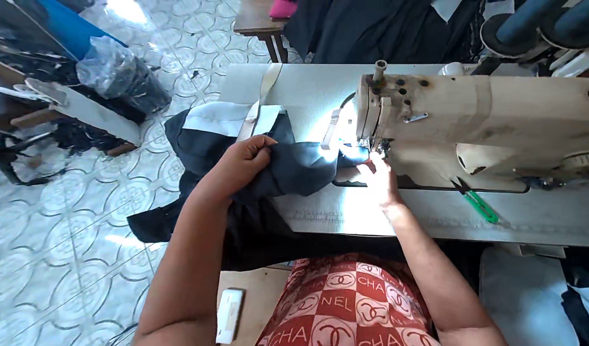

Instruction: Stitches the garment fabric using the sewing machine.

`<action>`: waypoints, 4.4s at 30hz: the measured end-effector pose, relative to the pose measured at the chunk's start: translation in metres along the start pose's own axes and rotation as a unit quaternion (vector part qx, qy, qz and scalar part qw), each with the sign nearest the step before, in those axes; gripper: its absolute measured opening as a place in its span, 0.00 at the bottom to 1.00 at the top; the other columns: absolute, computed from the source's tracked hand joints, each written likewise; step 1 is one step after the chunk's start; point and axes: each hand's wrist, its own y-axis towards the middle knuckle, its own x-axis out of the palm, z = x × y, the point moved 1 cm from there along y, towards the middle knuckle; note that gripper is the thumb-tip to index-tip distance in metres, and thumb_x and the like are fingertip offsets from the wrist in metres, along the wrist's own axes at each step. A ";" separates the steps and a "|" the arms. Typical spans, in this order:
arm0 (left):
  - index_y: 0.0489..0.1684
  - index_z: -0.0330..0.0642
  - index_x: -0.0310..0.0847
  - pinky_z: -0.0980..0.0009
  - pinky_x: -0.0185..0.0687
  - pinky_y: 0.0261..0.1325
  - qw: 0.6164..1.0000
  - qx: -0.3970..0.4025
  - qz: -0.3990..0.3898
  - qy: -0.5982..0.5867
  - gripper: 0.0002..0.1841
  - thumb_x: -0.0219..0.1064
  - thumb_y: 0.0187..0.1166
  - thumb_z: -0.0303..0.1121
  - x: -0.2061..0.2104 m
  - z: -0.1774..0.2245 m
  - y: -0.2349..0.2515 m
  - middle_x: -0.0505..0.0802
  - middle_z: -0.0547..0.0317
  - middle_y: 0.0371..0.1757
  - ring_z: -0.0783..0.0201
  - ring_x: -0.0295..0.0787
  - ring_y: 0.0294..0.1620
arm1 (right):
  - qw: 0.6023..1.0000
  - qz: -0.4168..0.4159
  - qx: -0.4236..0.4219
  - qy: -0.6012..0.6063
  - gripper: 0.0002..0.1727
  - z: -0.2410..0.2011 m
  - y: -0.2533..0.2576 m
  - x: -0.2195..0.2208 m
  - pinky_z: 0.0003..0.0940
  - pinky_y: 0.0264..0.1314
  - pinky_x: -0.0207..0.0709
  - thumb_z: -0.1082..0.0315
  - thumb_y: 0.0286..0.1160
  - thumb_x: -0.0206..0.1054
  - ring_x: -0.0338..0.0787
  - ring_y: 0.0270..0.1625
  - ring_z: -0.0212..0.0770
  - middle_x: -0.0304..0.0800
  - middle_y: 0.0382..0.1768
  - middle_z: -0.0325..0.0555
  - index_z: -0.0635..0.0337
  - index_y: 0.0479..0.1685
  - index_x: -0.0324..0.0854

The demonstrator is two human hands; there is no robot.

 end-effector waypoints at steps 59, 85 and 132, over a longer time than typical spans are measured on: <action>0.49 0.60 0.96 0.14 0.35 0.77 0.940 0.187 -0.075 0.274 0.16 0.62 0.84 0.26 0.157 0.045 -0.009 0.92 0.56 0.46 0.49 0.89 0.59 | 0.975 -0.061 -0.003 -0.215 0.14 -0.023 -0.049 -0.003 0.45 0.53 0.87 0.71 0.76 0.65 0.95 0.46 0.52 0.94 0.44 0.59 0.66 0.51 0.93; 0.57 0.67 0.93 0.15 0.38 0.78 0.949 0.151 -0.043 0.273 0.21 0.66 0.78 0.24 0.155 0.027 0.046 0.94 0.57 0.56 0.43 0.86 0.66 | 0.939 -0.022 -0.057 -0.337 0.12 -0.012 0.001 0.011 0.50 0.58 0.85 0.68 0.80 0.64 0.90 0.62 0.55 0.91 0.58 0.55 0.59 0.52 0.92; 0.58 0.40 0.91 0.55 0.85 0.68 0.965 0.205 0.044 0.156 0.18 0.63 0.86 0.43 0.187 0.020 -0.016 0.94 0.53 0.61 0.54 0.90 0.66 | 0.969 -0.021 0.078 -0.233 0.17 -0.013 -0.055 -0.001 0.54 0.53 0.85 0.57 0.82 0.68 0.94 0.47 0.56 0.92 0.44 0.59 0.66 0.48 0.87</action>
